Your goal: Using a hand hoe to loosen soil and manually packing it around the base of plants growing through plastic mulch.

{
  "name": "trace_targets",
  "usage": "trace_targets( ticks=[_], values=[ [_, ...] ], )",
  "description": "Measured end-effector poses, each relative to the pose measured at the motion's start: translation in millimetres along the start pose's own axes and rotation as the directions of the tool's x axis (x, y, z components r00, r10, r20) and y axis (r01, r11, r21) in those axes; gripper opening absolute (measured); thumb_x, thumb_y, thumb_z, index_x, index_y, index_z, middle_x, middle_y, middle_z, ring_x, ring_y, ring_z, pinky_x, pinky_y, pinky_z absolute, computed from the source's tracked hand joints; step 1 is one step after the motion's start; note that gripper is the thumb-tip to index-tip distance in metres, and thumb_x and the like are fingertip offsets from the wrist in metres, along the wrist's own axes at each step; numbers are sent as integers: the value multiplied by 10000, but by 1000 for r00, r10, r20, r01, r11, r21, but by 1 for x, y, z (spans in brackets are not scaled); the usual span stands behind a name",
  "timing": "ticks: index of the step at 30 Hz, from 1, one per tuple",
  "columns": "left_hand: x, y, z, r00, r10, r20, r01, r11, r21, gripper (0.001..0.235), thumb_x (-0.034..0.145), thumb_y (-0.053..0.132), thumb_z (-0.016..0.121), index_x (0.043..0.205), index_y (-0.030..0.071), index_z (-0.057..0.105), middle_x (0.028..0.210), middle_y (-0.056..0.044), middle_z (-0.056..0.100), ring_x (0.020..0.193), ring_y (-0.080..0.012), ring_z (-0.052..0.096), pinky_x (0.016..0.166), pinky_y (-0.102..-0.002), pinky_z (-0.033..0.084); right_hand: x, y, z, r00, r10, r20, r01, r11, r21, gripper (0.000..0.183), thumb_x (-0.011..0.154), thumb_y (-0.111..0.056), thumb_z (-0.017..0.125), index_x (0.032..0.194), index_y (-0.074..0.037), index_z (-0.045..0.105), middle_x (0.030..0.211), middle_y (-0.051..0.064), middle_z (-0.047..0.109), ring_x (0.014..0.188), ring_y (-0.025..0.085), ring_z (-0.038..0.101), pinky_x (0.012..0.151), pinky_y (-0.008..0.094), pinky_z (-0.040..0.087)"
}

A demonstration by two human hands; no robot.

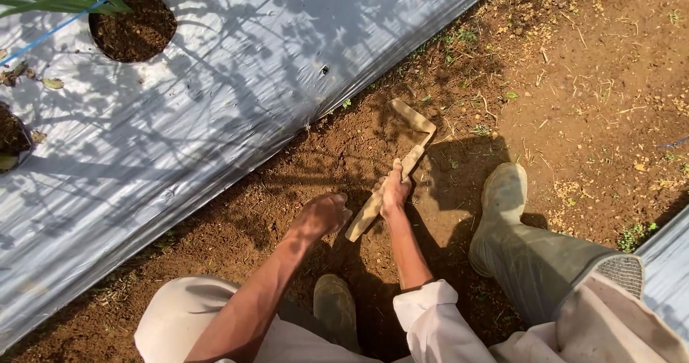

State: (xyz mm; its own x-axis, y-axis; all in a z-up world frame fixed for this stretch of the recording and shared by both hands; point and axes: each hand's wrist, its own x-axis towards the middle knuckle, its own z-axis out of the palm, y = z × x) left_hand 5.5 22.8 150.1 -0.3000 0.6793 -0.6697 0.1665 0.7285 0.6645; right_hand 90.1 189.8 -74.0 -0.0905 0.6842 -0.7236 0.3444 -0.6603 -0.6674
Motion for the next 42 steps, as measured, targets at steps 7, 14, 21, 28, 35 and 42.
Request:
trace_targets(
  ticks=[7, 14, 21, 28, 35, 42],
  values=[
    [58, -79, 29, 998, -45, -37, 53, 961, 270, 416, 1090, 378, 451, 1277, 42, 612, 1363, -233, 614, 915, -220, 739, 780, -328, 618, -28, -14, 24, 1000, -19, 5, 19, 999, -36, 725, 1012, -546, 536, 1427, 32, 394, 1083, 198, 586, 955, 276, 615, 854, 444, 540],
    [105, -126, 46, 956, 264, 125, -255, 546, 798, 438, 1134, 402, 323, 1222, 112, 640, 873, -33, 685, 490, -27, 543, 460, -108, 441, -16, -16, 11, 988, 26, 151, -17, 998, -62, 588, 1030, -560, 459, 1294, -34, 464, 809, 27, 556, 668, 152, 516, 578, 295, 454],
    [56, -98, 37, 995, 80, 51, -94, 905, 416, 438, 1123, 341, 303, 1332, 63, 570, 1094, -120, 675, 536, -46, 581, 440, -162, 445, 1, 57, 34, 996, -5, 94, 13, 996, -86, 472, 1011, -531, 480, 1155, -82, 503, 786, 36, 563, 719, 169, 538, 652, 371, 467],
    [58, -95, 33, 1000, -15, 21, 8, 962, 274, 485, 1122, 381, 317, 1405, 52, 535, 1227, -178, 673, 620, -89, 618, 545, -238, 524, 42, 91, 20, 985, -34, 169, 56, 990, -128, 759, 928, -649, 521, 1286, 19, 558, 907, 181, 656, 847, 238, 637, 762, 364, 504],
    [38, -105, 25, 993, -121, -11, 121, 981, 150, 467, 1116, 366, 380, 1429, 48, 517, 1422, -218, 573, 1040, -190, 711, 812, -201, 581, 101, 137, 51, 978, -151, 146, 138, 986, 92, 404, 1020, -536, 584, 918, -145, 586, 673, -4, 535, 549, 89, 531, 530, 229, 487],
    [64, -136, 45, 993, -98, 65, 88, 987, 135, 475, 1118, 327, 332, 1437, 11, 487, 1436, -249, 549, 1150, -253, 679, 899, -281, 562, -14, 69, 11, 964, -39, 262, 34, 999, 25, 440, 986, -527, 587, 1035, -91, 560, 608, 37, 607, 486, 146, 593, 426, 279, 508]
  ],
)
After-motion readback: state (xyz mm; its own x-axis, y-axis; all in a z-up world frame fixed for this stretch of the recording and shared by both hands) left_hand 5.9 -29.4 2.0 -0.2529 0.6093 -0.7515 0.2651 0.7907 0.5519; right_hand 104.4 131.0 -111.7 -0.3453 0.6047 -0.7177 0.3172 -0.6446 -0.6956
